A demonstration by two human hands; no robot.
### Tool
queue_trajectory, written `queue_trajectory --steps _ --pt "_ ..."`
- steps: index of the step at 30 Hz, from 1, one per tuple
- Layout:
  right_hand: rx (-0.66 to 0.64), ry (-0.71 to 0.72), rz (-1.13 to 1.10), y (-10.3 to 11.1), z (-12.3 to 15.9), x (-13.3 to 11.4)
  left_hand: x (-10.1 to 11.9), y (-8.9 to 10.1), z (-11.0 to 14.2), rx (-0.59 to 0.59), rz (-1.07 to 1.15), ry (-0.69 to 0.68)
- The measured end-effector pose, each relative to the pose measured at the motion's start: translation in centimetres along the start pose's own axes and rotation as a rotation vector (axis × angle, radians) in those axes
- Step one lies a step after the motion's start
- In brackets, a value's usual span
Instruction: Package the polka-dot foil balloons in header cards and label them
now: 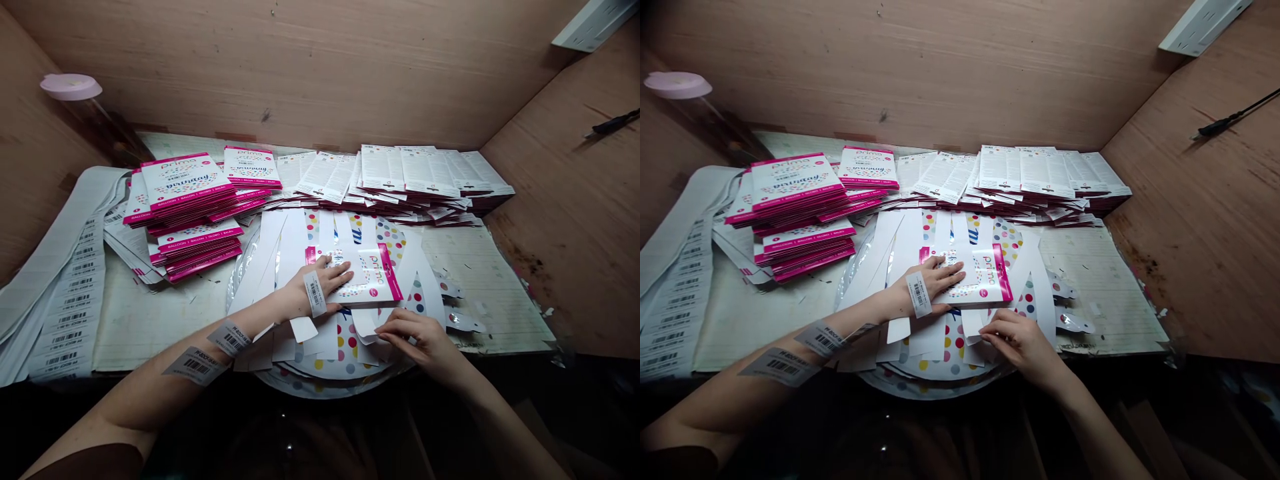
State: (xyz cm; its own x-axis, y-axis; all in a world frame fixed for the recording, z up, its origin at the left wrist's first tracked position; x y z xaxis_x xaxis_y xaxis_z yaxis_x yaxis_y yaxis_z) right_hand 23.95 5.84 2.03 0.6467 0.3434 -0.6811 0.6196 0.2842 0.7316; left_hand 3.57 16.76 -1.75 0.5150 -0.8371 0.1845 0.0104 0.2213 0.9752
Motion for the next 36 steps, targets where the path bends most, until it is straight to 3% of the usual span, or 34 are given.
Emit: queue_trajectory --steps 6,15,21,25,32,36 --pt "-0.041 -0.029 0.02 0.3 -0.3 -0.3 0.1 0.2 0.1 0.011 0.012 0.018" --pt "0.076 -0.104 -0.061 0.2 -0.3 -0.3 0.1 0.3 0.1 0.009 -0.01 0.0" --pt "-0.073 -0.021 0.017 -0.1 -0.5 -0.8 -0.2 -0.6 0.0 0.069 -0.004 -0.013" --pt "-0.094 -0.058 -0.016 -0.3 0.0 -0.6 -0.2 -0.6 0.0 0.057 0.0 -0.016" --pt "0.054 -0.287 -0.129 -2.3 2.1 -0.1 0.1 0.2 0.1 0.007 0.006 0.024" --pt "0.259 -0.505 -0.428 -4.9 3.0 -0.6 0.3 0.4 0.3 0.036 0.012 0.007"
Point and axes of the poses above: each hand's wrist, its own z-axis away from the middle knuckle, its own y-axis out of the back of the hand, x = y × z, the point moved 3 cm from there along -z, towards the middle knuckle, and after that the axes turned 6 degrees about z, right-handed, at the moved point
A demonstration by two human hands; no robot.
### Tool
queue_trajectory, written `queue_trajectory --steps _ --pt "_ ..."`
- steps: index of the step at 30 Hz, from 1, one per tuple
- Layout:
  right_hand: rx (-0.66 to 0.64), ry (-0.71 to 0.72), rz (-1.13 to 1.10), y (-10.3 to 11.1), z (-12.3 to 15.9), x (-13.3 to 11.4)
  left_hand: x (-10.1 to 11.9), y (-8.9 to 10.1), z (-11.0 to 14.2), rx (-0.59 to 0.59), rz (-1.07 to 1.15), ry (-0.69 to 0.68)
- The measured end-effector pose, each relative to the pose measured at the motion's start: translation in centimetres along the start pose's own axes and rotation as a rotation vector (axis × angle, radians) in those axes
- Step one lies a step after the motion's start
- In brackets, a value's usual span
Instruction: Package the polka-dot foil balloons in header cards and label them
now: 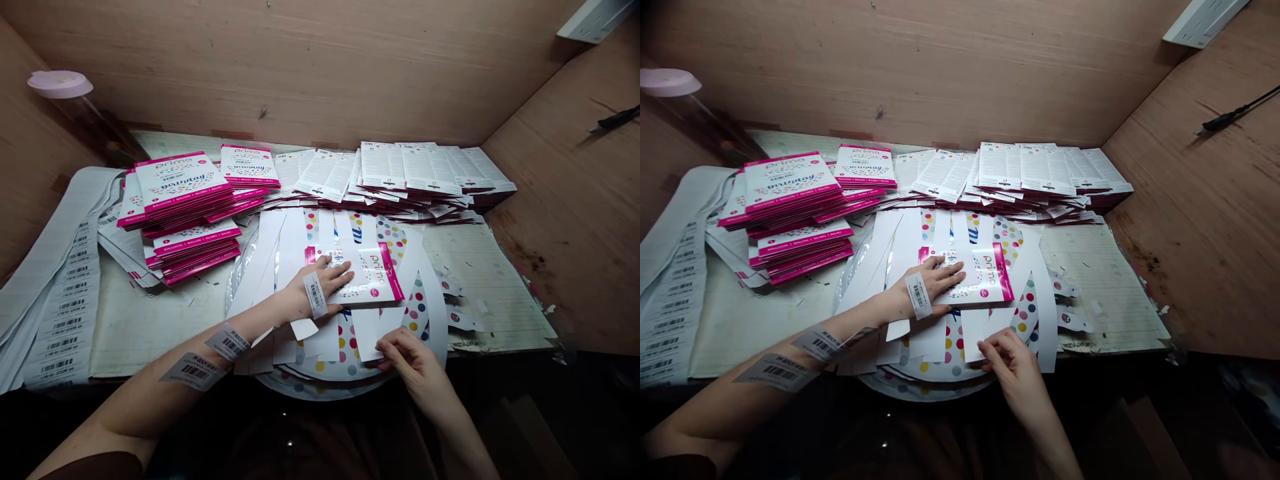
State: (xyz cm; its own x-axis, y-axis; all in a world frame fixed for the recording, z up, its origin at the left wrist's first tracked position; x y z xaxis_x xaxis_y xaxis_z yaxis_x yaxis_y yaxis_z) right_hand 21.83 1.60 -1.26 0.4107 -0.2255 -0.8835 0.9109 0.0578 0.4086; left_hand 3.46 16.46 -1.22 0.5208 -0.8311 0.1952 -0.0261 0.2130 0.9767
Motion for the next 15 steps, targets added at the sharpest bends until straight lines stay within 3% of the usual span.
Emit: queue_trajectory --steps 3,6,15 --pt "0.276 -0.085 -0.113 -1.5 0.2 0.5 0.0 0.0 0.1 0.009 0.014 0.003" --pt "0.514 -0.141 0.012 -2.4 0.0 0.9 -0.1 0.0 0.1 -0.001 0.02 0.017" --pt "0.474 -0.263 0.036 -3.2 0.5 1.1 0.0 0.1 0.0 -0.006 0.006 -0.008"
Point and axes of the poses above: each hand's wrist, its own z-axis away from the middle knuckle, its own y-axis out of the back of the hand, x = y × z, the point moved 3 cm from there along -z, towards the middle knuckle, and after that the axes turned 6 degrees about z, right-handed, at the moved point
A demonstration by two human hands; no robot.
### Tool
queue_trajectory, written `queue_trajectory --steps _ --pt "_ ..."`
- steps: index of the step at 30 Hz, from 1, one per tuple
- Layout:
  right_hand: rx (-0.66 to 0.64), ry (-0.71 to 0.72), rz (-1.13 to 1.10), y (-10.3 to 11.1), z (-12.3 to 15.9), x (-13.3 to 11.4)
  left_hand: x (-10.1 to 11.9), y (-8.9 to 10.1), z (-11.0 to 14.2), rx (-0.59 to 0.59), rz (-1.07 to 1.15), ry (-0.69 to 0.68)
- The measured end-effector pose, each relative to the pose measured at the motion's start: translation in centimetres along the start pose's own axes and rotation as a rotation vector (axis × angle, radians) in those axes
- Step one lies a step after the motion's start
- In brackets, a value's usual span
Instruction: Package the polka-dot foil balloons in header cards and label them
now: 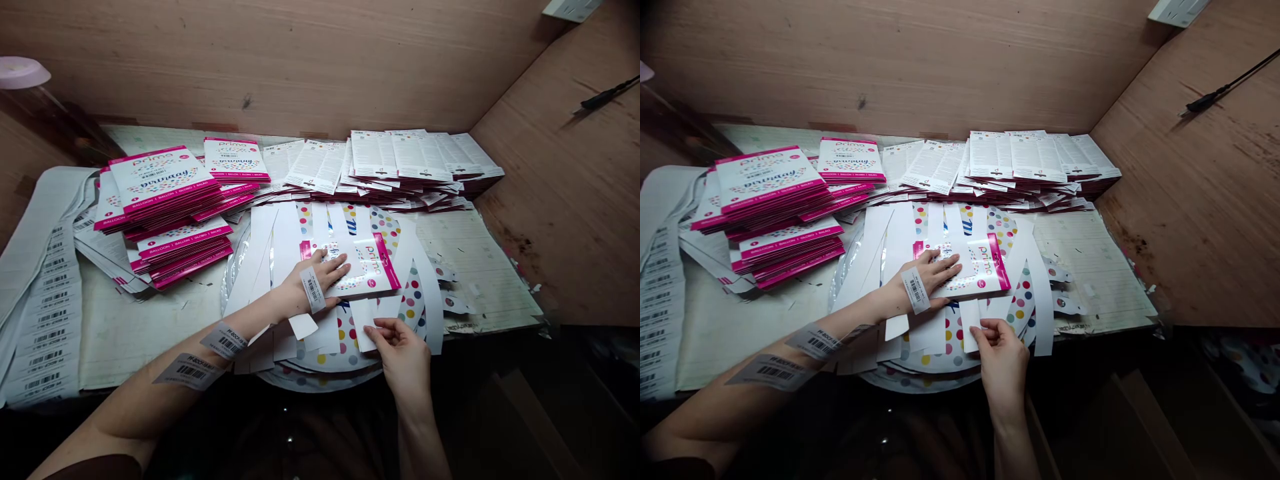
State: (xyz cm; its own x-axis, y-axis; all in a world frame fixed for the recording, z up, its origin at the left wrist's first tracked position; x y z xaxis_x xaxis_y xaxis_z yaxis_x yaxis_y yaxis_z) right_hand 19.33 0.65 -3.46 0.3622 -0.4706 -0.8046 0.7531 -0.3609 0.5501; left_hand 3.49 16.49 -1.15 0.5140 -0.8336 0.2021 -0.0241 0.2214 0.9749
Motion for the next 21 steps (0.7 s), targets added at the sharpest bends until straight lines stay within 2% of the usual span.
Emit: queue_trajectory --steps 5,9,11,13,15,17,21 --pt "0.03 0.044 0.063 0.4 0.1 -0.5 0.1 0.1 0.0 -0.003 -0.02 -0.023" --pt "0.097 0.183 0.241 0.7 0.2 -1.6 0.3 0.4 0.0 -0.014 -0.035 -0.016" --pt "0.097 0.217 0.208 0.9 0.2 -2.0 0.3 0.5 0.1 -0.015 -0.032 -0.02" --pt "-0.015 0.187 0.04 1.1 -0.1 -2.2 0.4 0.5 0.1 -0.01 -0.025 -0.022" --pt "-0.185 0.149 -0.113 1.4 -0.6 -2.6 0.3 0.4 0.2 0.005 -0.02 -0.017" --pt "-0.298 0.168 -0.152 2.0 -1.5 -3.2 0.2 0.1 0.2 0.02 -0.016 -0.012" --pt "-0.333 0.367 -0.069 2.4 -4.6 -5.3 -0.2 -0.3 0.1 0.042 0.005 0.008"
Point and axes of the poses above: each hand's wrist, its own z-axis away from the middle knuckle, its own y-axis out of the back of the hand, x = y × z, the point moved 3 cm from there along -z, towards the middle knuckle, and after that the axes turned 6 degrees about z, right-handed, at the moved point
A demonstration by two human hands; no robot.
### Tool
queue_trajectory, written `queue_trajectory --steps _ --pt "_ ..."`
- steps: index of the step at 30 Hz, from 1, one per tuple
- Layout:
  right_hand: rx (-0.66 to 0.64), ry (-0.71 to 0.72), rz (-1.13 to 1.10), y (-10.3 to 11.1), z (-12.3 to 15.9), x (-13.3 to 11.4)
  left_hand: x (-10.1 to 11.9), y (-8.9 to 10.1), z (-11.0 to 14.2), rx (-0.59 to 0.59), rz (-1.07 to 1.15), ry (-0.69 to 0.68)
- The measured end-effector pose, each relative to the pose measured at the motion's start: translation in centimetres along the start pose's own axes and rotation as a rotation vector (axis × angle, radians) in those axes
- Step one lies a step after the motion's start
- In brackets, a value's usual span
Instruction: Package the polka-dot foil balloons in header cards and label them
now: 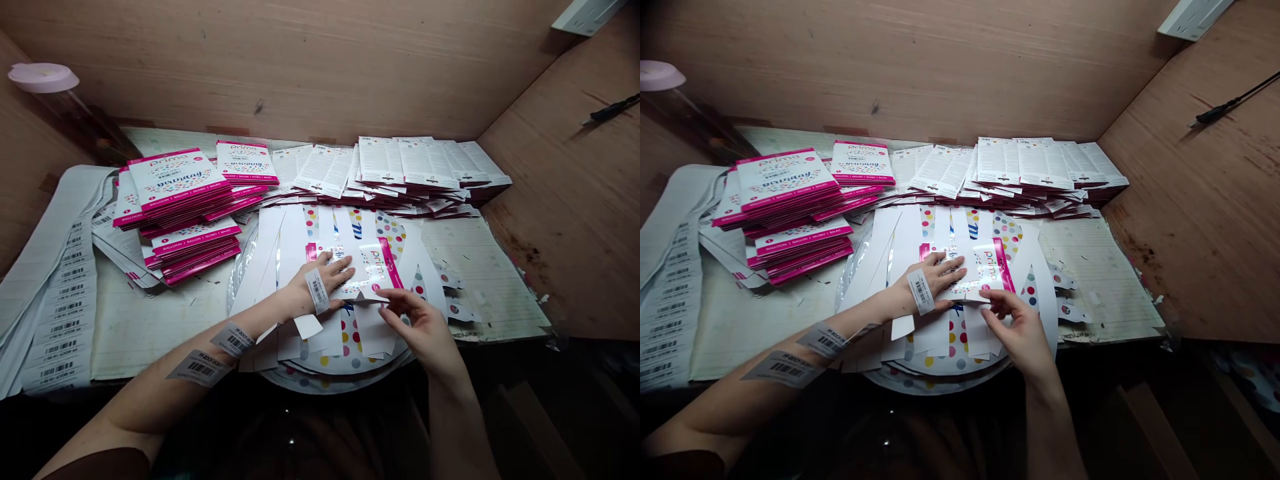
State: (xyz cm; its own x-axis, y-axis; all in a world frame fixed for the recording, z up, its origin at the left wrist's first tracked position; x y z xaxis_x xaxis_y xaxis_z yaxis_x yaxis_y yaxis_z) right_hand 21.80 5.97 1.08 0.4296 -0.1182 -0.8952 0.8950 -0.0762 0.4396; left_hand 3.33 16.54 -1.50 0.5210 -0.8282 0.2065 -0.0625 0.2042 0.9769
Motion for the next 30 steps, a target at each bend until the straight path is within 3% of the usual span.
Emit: queue_trajectory --steps 5,9,13,18,30 --pt "0.081 0.312 0.207 -0.4 -6.5 -0.2 -0.1 -0.2 -0.2 0.027 0.053 -0.051" --pt "-0.016 0.35 0.302 -1.6 -9.6 1.1 -0.4 -0.8 0.0 0.091 0.205 -0.061" --pt "0.018 0.316 0.315 -2.1 -10.1 2.5 -1.1 -1.9 0.2 0.153 0.367 0.021" --pt "0.044 0.29 0.339 -2.3 -10.3 3.1 -1.3 -2.4 0.4 0.207 0.467 -0.001" --pt "0.035 0.238 0.375 -2.4 -11.1 3.5 -1.3 -1.2 -0.3 0.189 0.372 -0.049"
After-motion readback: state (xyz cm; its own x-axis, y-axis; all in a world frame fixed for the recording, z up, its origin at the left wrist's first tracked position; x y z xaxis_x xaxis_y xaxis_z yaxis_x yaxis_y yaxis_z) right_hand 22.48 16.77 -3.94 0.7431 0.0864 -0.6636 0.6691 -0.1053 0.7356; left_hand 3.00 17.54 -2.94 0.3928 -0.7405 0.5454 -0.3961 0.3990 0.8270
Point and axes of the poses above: each hand's wrist, its own z-axis away from the middle knuckle, its own y-axis out of the back of the hand, x = y × z, the point moved 3 cm from there along -z, towards the middle knuckle, and after that the axes turned 6 degrees about z, right-handed, at the moved point
